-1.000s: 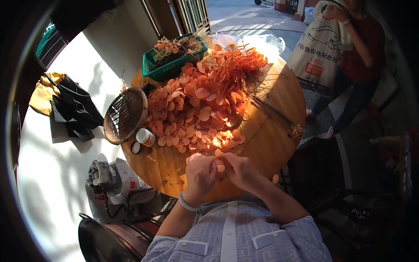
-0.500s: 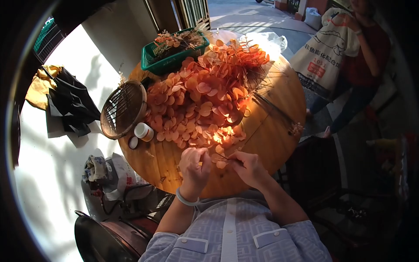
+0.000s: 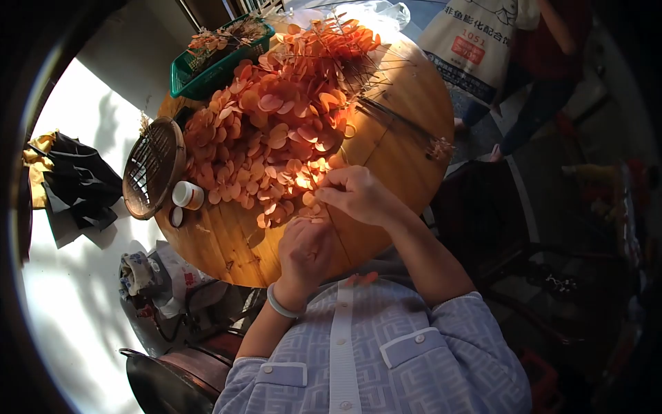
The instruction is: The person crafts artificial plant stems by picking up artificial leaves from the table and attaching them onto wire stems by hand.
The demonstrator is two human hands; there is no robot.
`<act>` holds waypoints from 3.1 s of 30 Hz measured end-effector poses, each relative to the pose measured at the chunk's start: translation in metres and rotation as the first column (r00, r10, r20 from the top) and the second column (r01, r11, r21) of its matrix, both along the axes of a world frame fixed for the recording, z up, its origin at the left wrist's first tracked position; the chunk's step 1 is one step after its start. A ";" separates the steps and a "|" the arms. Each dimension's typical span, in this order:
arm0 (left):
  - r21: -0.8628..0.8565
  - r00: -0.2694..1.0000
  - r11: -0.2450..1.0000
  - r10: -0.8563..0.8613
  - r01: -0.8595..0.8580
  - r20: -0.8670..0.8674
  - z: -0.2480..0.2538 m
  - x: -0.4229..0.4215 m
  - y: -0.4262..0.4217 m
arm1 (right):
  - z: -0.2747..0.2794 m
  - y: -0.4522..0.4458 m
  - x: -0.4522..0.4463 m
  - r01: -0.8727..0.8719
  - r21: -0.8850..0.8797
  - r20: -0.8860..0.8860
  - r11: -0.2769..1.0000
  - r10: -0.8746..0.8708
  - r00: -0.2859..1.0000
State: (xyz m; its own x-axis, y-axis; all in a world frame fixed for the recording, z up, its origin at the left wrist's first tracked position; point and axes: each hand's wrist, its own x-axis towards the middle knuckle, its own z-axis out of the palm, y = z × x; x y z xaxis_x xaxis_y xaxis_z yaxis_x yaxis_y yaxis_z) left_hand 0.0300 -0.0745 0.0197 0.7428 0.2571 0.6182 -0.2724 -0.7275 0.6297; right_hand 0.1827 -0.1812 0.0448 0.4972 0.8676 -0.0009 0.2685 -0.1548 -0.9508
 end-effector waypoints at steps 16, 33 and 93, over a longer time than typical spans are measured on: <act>-0.538 0.859 0.809 -0.433 0.235 -0.275 -0.005 -0.003 -0.011 | -0.036 0.002 0.016 0.351 0.167 -0.516 0.921 -0.221 0.827; -0.094 0.911 0.916 0.369 -0.390 -0.185 0.003 -0.009 0.131 | 0.013 0.000 0.021 0.458 0.235 -0.385 0.857 -0.351 0.854; -0.885 0.954 0.461 -0.232 -0.066 -0.191 0.012 -0.008 0.016 | -0.021 -0.013 -0.038 0.158 0.194 -0.156 0.968 -0.128 0.979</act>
State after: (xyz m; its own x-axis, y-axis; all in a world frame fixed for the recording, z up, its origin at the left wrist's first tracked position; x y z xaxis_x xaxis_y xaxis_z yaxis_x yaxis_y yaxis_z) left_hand 0.0225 -0.0589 0.0320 0.8730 0.4757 -0.1075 -0.0272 0.2676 0.9631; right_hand 0.1445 -0.1941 0.0240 0.6238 0.7763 0.0905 0.1191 0.0201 -0.9927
